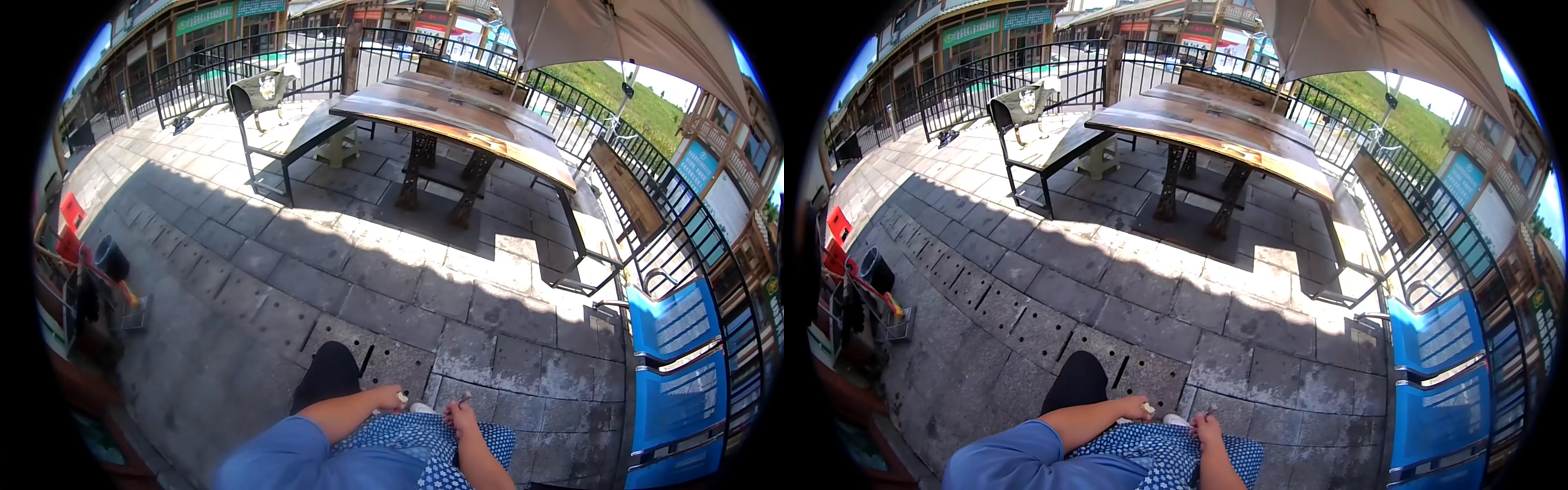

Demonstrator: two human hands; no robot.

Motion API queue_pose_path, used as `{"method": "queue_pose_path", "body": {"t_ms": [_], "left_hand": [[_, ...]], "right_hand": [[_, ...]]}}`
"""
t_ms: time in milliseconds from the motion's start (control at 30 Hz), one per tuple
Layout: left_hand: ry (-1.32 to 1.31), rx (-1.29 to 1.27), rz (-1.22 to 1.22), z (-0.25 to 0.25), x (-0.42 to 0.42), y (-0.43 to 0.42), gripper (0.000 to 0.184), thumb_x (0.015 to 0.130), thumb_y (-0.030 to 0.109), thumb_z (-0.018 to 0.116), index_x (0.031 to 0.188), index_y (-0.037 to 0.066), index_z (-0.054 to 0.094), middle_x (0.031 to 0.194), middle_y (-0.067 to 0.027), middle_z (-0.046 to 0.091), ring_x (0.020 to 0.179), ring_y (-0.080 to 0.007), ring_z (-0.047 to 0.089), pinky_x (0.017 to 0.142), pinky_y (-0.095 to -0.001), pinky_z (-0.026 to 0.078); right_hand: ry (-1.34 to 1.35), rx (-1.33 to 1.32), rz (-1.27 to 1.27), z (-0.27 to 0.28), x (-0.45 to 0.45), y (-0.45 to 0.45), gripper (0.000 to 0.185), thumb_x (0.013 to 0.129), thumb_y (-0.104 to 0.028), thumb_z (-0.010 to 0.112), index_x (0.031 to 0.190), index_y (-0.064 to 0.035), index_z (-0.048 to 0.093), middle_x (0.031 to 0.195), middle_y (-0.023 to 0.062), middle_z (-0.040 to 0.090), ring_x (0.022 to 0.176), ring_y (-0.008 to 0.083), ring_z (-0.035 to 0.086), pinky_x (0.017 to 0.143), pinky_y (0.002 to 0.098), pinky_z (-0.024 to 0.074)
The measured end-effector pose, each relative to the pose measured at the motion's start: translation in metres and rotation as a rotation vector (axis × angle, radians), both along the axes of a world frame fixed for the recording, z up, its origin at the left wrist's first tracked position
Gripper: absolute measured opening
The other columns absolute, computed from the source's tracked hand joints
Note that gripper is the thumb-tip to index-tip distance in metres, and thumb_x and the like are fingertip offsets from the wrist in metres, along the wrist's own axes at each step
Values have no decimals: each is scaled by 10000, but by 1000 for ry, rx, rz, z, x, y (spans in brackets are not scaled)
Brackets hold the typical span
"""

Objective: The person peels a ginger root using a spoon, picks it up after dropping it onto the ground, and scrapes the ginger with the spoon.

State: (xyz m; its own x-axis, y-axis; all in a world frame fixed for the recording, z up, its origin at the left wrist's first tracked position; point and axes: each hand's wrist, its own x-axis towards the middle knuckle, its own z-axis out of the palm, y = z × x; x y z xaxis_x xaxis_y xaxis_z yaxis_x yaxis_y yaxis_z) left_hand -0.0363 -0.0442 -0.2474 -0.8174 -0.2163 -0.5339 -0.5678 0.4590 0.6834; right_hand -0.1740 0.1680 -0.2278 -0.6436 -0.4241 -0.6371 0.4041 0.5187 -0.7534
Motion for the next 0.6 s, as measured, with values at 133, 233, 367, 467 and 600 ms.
{"method": "queue_pose_path", "body": {"t_ms": [133, 233, 367, 467, 600], "left_hand": [[-35, 24, -11, 4, -1, 0, 495, 624, 275, 699, 1035, 37, 557, 993, -180, 597, 933, -305, 571, 781, -367, 440], [-30, 8, -4, 2, -1, 0, 494, 627, 270, 696, 1041, 41, 556, 988, -178, 599, 930, -300, 574, 779, -364, 440], [-36, -2, 3, 9, 1, 1, 483, 635, 266, 694, 1042, 43, 556, 982, -179, 600, 922, -300, 576, 777, -360, 439], [-31, -5, -14, 13, 0, 1, 472, 644, 266, 697, 1035, 42, 556, 980, -179, 599, 921, -301, 575, 776, -360, 438], [-6, -9, -30, 8, 0, 0, 463, 651, 267, 701, 1024, 36, 553, 973, -179, 600, 919, -304, 575, 773, -364, 439]], "right_hand": [[12, 20, 6, 3, 0, 0, 248, 875, -258, 449, 852, -24, 528, 738, 84, 590, 515, 152, 547, 446, 256, 404], [2, 30, 5, 2, -1, 0, 249, 877, -258, 445, 847, -26, 530, 745, 85, 594, 512, 153, 547, 446, 258, 402], [-3, 17, 9, 4, 0, -1, 250, 881, -261, 442, 848, -29, 532, 751, 82, 597, 508, 147, 547, 443, 253, 400], [6, 10, 4, 4, 1, 0, 248, 885, -264, 443, 855, -35, 534, 754, 79, 598, 509, 141, 546, 441, 248, 398], [17, 17, 11, 7, 1, -1, 241, 888, -268, 449, 872, -44, 538, 761, 70, 600, 504, 132, 540, 436, 239, 389]]}}
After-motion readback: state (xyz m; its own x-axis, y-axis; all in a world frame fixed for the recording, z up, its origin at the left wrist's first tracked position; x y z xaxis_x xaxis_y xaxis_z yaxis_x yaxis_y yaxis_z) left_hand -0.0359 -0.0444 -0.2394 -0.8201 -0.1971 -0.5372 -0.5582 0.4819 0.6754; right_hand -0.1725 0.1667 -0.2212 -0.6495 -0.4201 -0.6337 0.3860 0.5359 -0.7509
